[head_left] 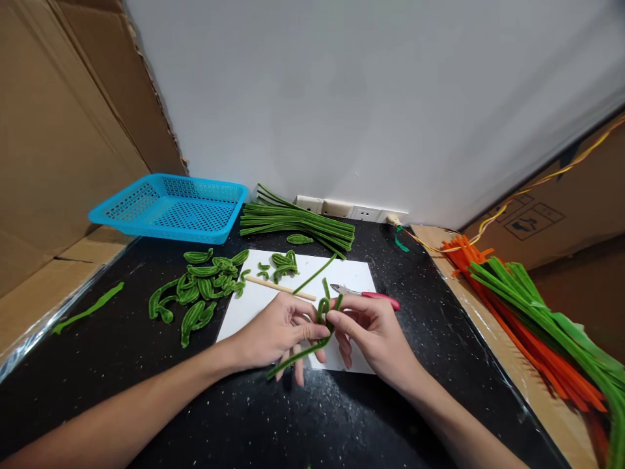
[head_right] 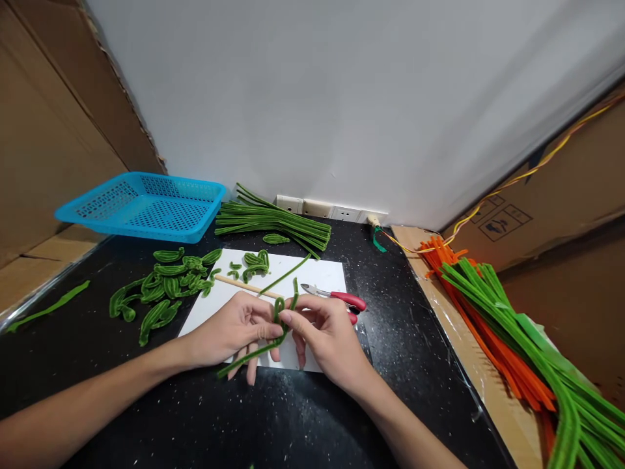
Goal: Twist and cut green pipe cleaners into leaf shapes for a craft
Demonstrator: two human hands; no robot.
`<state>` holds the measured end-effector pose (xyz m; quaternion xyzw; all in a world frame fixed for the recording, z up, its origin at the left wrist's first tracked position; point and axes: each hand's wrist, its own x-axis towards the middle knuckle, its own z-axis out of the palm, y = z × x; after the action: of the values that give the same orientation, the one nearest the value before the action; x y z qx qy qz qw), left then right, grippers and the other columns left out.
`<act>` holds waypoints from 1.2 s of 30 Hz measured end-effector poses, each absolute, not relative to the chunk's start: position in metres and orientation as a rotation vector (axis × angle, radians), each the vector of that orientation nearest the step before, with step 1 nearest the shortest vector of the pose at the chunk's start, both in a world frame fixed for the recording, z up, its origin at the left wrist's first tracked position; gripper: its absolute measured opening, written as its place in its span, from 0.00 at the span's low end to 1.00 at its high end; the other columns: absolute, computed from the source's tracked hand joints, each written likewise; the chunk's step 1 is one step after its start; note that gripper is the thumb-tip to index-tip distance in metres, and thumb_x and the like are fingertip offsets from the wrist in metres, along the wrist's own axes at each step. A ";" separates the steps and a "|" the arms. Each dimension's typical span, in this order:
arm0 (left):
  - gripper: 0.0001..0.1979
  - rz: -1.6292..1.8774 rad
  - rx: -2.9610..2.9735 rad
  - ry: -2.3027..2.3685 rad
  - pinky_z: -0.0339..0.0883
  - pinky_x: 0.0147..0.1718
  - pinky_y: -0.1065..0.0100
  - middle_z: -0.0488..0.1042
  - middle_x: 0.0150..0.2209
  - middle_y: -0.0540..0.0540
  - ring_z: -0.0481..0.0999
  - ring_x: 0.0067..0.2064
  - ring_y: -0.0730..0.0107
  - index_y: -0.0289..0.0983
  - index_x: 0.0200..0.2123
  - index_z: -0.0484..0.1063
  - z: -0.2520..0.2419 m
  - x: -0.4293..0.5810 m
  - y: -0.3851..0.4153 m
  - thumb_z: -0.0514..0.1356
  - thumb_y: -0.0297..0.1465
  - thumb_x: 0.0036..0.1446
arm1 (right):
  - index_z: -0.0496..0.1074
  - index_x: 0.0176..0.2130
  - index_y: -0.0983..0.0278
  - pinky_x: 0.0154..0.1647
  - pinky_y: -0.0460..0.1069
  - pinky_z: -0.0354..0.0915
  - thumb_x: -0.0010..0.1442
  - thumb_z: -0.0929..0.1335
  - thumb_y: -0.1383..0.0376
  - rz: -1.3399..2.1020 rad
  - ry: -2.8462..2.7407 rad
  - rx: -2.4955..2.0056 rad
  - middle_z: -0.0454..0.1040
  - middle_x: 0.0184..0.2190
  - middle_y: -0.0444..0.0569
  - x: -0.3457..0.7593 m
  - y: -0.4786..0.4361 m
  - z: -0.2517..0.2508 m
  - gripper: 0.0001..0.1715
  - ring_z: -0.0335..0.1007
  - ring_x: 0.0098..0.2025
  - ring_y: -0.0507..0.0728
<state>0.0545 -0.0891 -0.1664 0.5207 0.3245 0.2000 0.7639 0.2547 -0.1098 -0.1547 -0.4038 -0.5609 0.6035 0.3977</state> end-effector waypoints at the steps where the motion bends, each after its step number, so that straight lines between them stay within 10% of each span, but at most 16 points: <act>1: 0.22 0.429 1.125 0.694 0.58 0.08 0.77 0.82 0.32 0.41 0.73 0.14 0.73 0.31 0.39 0.75 -0.167 0.054 -0.089 0.69 0.46 0.59 | 0.77 0.33 0.65 0.15 0.43 0.64 0.63 0.76 0.54 1.543 -1.423 -1.021 0.71 0.21 0.42 0.254 -0.110 -0.155 0.16 0.65 0.16 0.49; 12: 0.23 0.701 0.980 0.572 0.77 0.19 0.75 0.82 0.47 0.37 0.86 0.32 0.63 0.34 0.55 0.75 -0.168 0.055 -0.083 0.73 0.32 0.57 | 0.78 0.30 0.66 0.15 0.43 0.68 0.57 0.79 0.56 1.353 -0.885 -1.005 0.72 0.24 0.43 0.260 -0.103 -0.156 0.16 0.65 0.18 0.47; 20: 0.16 0.835 1.027 0.657 0.75 0.18 0.76 0.82 0.27 0.42 0.84 0.26 0.65 0.30 0.41 0.83 -0.172 0.060 -0.086 0.74 0.38 0.56 | 0.79 0.30 0.65 0.16 0.44 0.68 0.61 0.77 0.55 1.364 -0.974 -1.046 0.70 0.20 0.43 0.248 -0.111 -0.164 0.17 0.65 0.18 0.49; 36: 0.22 0.944 0.973 0.754 0.69 0.12 0.75 0.75 0.29 0.48 0.80 0.22 0.68 0.33 0.36 0.71 -0.174 0.064 -0.088 0.69 0.47 0.60 | 0.83 0.34 0.64 0.17 0.44 0.62 0.64 0.75 0.56 1.366 -1.158 -1.051 0.72 0.20 0.43 0.244 -0.116 -0.165 0.14 0.64 0.16 0.48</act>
<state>0.0644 -0.0875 -0.1736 0.4391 0.3404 0.4259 0.7141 0.2443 -0.1161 -0.1650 -0.4360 -0.4805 0.5667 0.5079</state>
